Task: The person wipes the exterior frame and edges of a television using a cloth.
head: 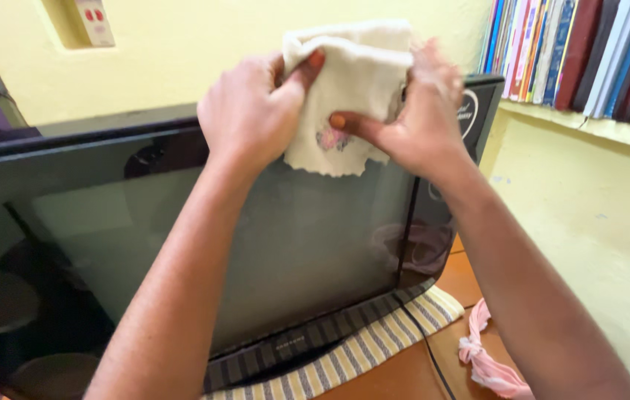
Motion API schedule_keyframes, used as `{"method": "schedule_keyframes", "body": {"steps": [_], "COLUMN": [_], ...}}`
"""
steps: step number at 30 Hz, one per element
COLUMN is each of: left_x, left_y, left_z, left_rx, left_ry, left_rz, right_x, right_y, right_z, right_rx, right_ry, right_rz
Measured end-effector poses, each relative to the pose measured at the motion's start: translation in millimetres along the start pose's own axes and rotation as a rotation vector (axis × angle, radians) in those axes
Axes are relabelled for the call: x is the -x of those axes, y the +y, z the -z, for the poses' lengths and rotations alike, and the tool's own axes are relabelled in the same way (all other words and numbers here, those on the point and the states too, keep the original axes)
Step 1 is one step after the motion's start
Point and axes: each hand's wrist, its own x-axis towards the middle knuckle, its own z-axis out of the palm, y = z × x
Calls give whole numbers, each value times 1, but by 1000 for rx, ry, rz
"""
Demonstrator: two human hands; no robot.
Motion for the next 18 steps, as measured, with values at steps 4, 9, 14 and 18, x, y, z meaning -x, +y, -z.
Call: {"method": "schedule_keyframes", "body": {"steps": [4, 9, 14, 18], "left_x": [-4, -23, -31, -25], "left_y": [-7, -24, -21, -14], "left_z": [7, 14, 19, 18], "left_rx": [82, 372, 220, -5], "left_ry": [-135, -315, -349, -328], "left_rz": [41, -15, -30, -56], "right_x": [-21, -43, -49, -43], "right_y": [12, 13, 25, 33], "right_z": [-2, 10, 19, 26], "right_rx": [-168, -31, 147, 345], "right_ry": [-165, -66, 220, 359], "right_rz": [-37, 72, 264, 425]}}
